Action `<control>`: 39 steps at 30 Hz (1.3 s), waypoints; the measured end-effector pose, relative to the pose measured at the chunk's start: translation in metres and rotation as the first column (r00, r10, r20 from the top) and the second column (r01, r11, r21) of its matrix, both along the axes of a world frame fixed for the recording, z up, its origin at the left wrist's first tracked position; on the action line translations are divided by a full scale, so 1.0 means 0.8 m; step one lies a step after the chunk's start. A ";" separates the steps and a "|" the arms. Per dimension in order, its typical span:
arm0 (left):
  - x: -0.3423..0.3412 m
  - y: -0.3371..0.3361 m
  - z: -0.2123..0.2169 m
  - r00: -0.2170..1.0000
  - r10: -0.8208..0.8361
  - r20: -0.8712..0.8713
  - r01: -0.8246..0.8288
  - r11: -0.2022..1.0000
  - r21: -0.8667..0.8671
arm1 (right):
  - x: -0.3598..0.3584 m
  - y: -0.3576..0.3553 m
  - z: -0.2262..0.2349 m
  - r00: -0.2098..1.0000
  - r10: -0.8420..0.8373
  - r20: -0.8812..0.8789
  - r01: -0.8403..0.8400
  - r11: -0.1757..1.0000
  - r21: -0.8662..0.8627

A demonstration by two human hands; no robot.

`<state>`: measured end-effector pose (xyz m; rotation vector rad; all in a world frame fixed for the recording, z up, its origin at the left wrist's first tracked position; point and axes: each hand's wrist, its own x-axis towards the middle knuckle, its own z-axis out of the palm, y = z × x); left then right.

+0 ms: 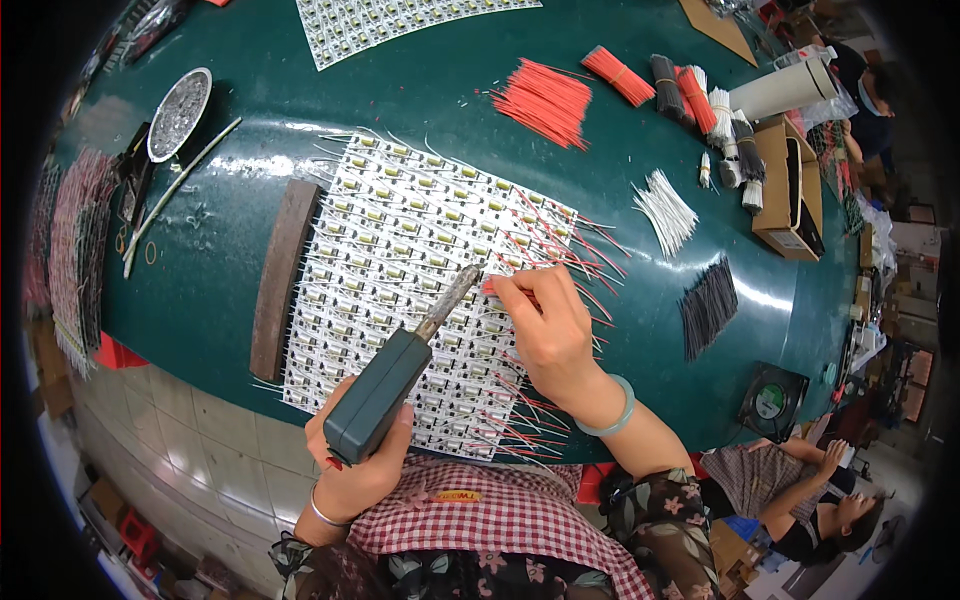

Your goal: The person assembles electronic components onto LED panels using a soldering gun and pliers, connecting red wires and white plastic tubes.

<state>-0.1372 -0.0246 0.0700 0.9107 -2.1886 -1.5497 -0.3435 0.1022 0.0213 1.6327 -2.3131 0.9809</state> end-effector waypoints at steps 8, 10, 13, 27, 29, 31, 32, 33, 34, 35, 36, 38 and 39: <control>-0.003 0.000 0.004 0.999 -0.039 0.022 0.039 0.999 -0.036 | 0.003 -0.001 0.002 1.000 -0.009 -0.022 0.010 0.999 0.051; -0.003 0.000 0.002 0.998 -0.052 0.030 0.053 0.997 -0.060 | 0.003 -0.002 0.004 1.000 -0.007 -0.026 0.008 0.999 0.049; -0.001 0.001 -0.002 0.998 -0.060 0.016 0.062 0.994 -0.086 | 0.004 -0.002 0.003 0.999 -0.006 -0.032 0.008 0.999 0.050; 0.014 0.002 -0.001 0.998 -0.055 0.000 0.055 0.996 -0.075 | 0.006 -0.004 0.003 0.999 -0.012 -0.048 0.016 0.998 0.065; 0.016 0.005 -0.003 0.999 -0.037 -0.007 0.037 0.998 -0.056 | 0.006 -0.004 0.004 0.998 -0.016 -0.053 0.019 0.998 0.062; 0.017 0.006 -0.003 1.000 -0.021 -0.013 0.020 0.999 -0.034 | 0.006 -0.004 0.004 0.998 -0.017 -0.055 0.020 0.998 0.061; 0.017 0.005 -0.002 1.000 -0.025 -0.003 0.025 0.999 -0.041 | 0.007 -0.005 0.004 0.998 -0.017 -0.057 0.020 0.998 0.059; 0.017 0.005 -0.001 1.000 -0.030 0.006 0.030 0.998 -0.049 | 0.006 -0.005 0.004 0.998 -0.018 -0.058 0.021 0.998 0.059; 0.019 0.005 0.000 1.000 -0.028 0.007 0.029 0.998 -0.050 | 0.006 -0.005 0.007 0.998 -0.012 -0.056 0.015 0.999 0.045; 0.022 0.006 0.000 1.000 0.000 0.015 0.000 1.000 -0.022 | 0.006 -0.006 0.009 0.998 -0.006 -0.055 0.008 1.000 0.030; 0.023 0.007 -0.001 0.999 0.028 0.023 -0.029 1.000 0.007 | 0.007 -0.003 0.010 0.998 -0.005 -0.055 0.007 1.000 0.031; 0.025 0.008 -0.002 0.999 0.035 0.016 -0.035 0.999 0.009 | 0.011 0.002 0.012 1.000 0.010 -0.028 -0.010 1.000 0.020; 0.026 0.008 -0.002 0.999 0.038 0.008 -0.038 0.999 0.011 | 0.015 0.004 0.010 1.000 0.011 -0.029 -0.010 1.000 0.021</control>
